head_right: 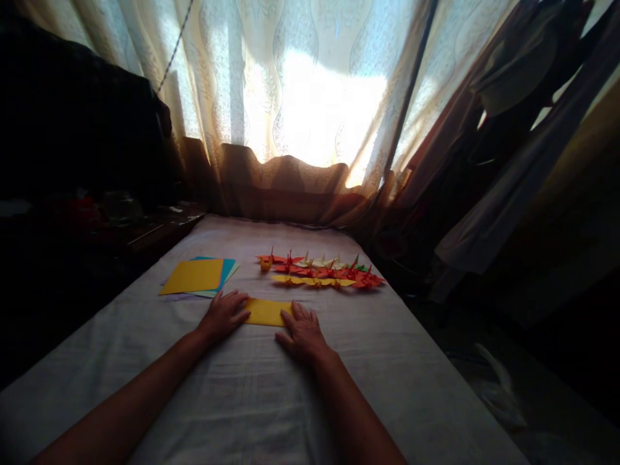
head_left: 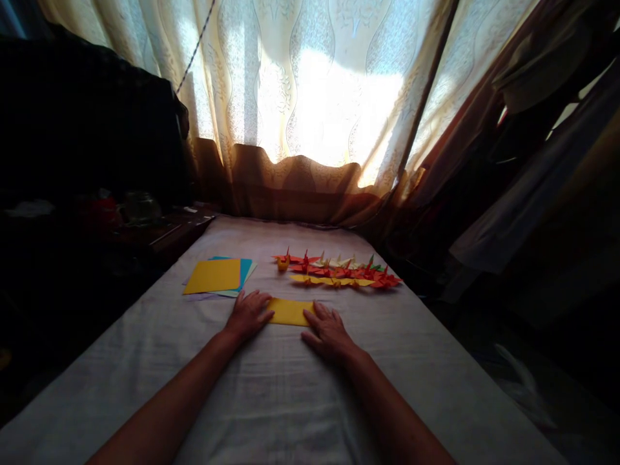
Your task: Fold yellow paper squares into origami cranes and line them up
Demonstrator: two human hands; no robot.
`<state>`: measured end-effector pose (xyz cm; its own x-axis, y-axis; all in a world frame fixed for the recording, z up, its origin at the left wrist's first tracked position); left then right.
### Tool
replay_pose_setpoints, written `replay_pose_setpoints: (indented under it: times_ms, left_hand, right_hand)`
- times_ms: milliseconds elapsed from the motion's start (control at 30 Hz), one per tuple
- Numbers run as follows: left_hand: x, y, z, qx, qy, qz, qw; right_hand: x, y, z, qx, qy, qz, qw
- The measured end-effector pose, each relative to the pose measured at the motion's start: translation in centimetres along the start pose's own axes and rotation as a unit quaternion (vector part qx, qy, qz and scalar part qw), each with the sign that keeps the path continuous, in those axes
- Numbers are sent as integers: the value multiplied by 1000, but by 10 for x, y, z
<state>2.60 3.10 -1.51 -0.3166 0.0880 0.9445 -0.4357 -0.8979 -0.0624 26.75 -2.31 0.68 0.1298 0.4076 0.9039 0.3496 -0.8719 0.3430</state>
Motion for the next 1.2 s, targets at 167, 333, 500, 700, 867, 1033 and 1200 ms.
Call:
replay_pose_setpoints:
  times_ms: [167, 333, 500, 700, 867, 1033, 1200]
  left_hand:
    - [8, 4, 5, -4, 44, 35, 998]
    - [13, 5, 3, 3, 82, 94, 992]
    - [12, 13, 4, 14, 115, 142, 983]
    - [8, 20, 8, 6, 142, 142, 980]
    - [7, 20, 7, -28, 109, 159, 981]
    - [8, 23, 16, -100, 2, 124, 987]
    - [1, 26, 23, -122, -23, -16, 992]
  right_hand:
    - [2, -7, -3, -11, 5, 53, 999]
    - [5, -18, -4, 21, 2, 140, 990]
    - [8, -24, -3, 38, -12, 208, 977]
    - [10, -18, -5, 60, -4, 247, 967]
    - [9, -17, -5, 92, 43, 291, 951]
    - [-1, -22, -2, 123, 63, 238, 961]
    - [-7, -20, 3, 105, 5, 188, 976]
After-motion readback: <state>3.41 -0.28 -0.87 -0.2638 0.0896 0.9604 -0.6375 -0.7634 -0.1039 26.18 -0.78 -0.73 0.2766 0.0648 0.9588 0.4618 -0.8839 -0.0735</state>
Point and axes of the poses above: each hand's wrist, its own y-axis away from the middle knuckle, its own x-axis out of the back of the hand, z = x × y, the point moved 2 cm from there along -y, towards the middle knuckle, and after that the axes turned 15 degrees about -z, right-handed, at the moved point
